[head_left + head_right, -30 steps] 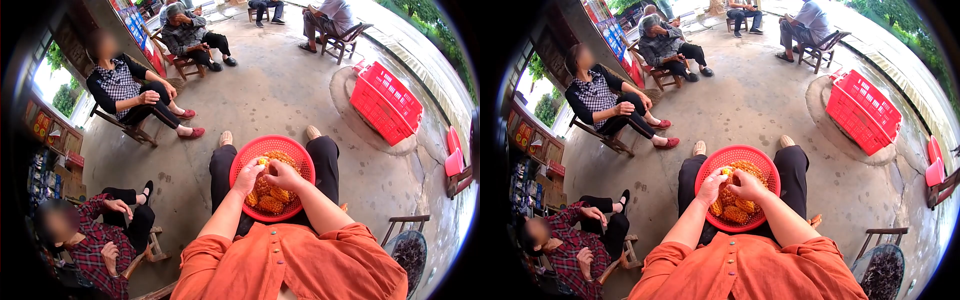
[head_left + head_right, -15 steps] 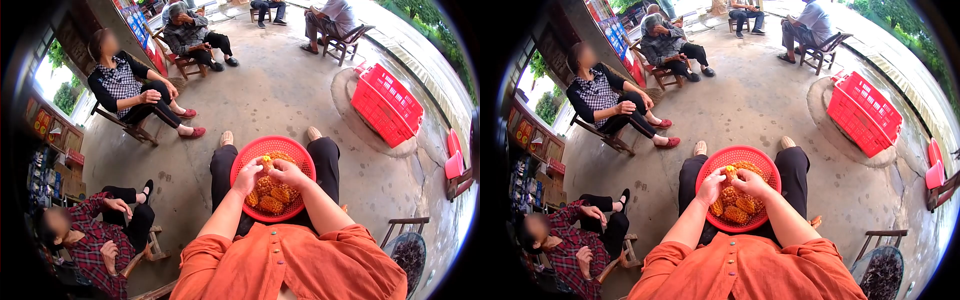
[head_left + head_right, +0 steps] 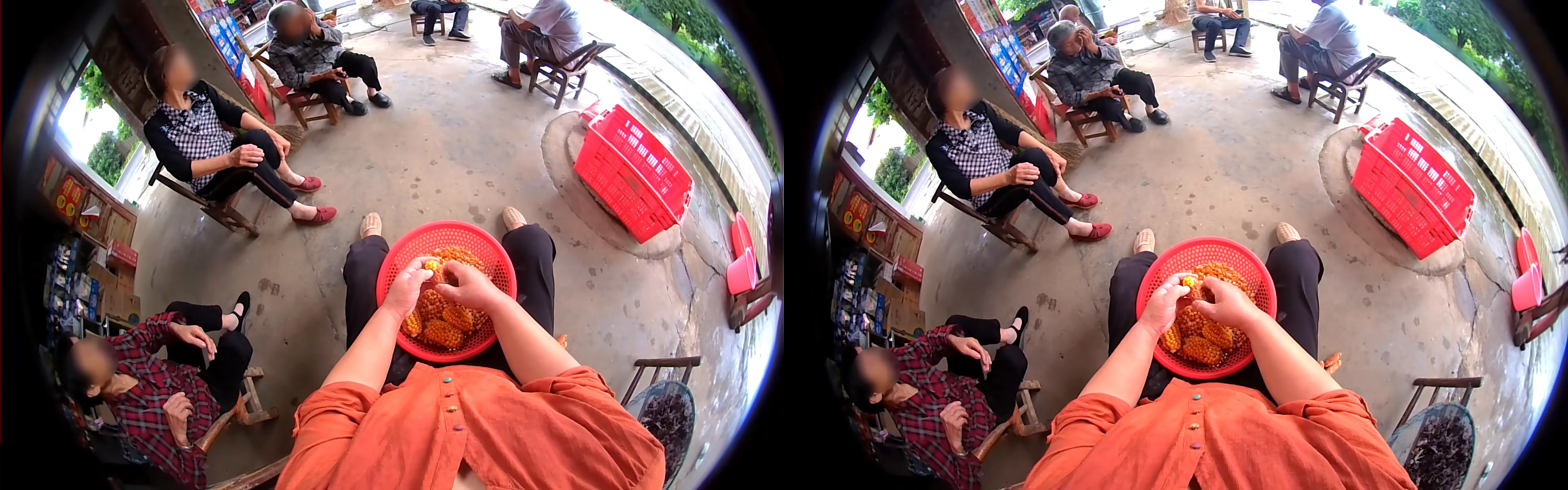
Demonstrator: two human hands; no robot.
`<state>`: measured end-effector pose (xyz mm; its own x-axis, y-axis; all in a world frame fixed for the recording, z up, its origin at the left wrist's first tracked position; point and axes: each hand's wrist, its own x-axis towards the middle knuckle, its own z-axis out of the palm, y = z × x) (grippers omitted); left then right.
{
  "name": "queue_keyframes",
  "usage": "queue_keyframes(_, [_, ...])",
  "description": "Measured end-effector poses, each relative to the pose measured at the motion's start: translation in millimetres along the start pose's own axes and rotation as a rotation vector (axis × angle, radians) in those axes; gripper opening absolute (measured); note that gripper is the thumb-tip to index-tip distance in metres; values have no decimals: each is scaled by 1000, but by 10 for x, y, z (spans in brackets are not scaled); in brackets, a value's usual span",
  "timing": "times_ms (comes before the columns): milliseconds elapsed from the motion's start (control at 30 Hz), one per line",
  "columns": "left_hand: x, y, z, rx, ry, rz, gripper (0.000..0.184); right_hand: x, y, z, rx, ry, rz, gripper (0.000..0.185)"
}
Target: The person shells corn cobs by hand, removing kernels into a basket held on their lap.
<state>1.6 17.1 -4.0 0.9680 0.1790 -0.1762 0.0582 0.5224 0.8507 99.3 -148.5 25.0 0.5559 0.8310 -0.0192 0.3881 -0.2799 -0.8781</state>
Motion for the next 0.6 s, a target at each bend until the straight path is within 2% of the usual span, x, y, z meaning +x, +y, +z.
queue_keyframes(167, [-6,9,13,11,6,-12,34,13,43,5,42,-32,-13,36])
queue_keyframes(233, [-23,28,24,-22,33,-32,36,23,14,-6,566,-192,171,25])
queue_keyframes(367, [-3,33,-18,-64,0,-47,36,34,14,2,579,-174,172,22])
queue_keyframes(433, [-18,85,19,-160,-15,-64,30,46,33,20,598,-151,190,25])
queue_keyframes(600, [-10,89,44,-145,19,-58,25,53,59,27,548,-143,181,27])
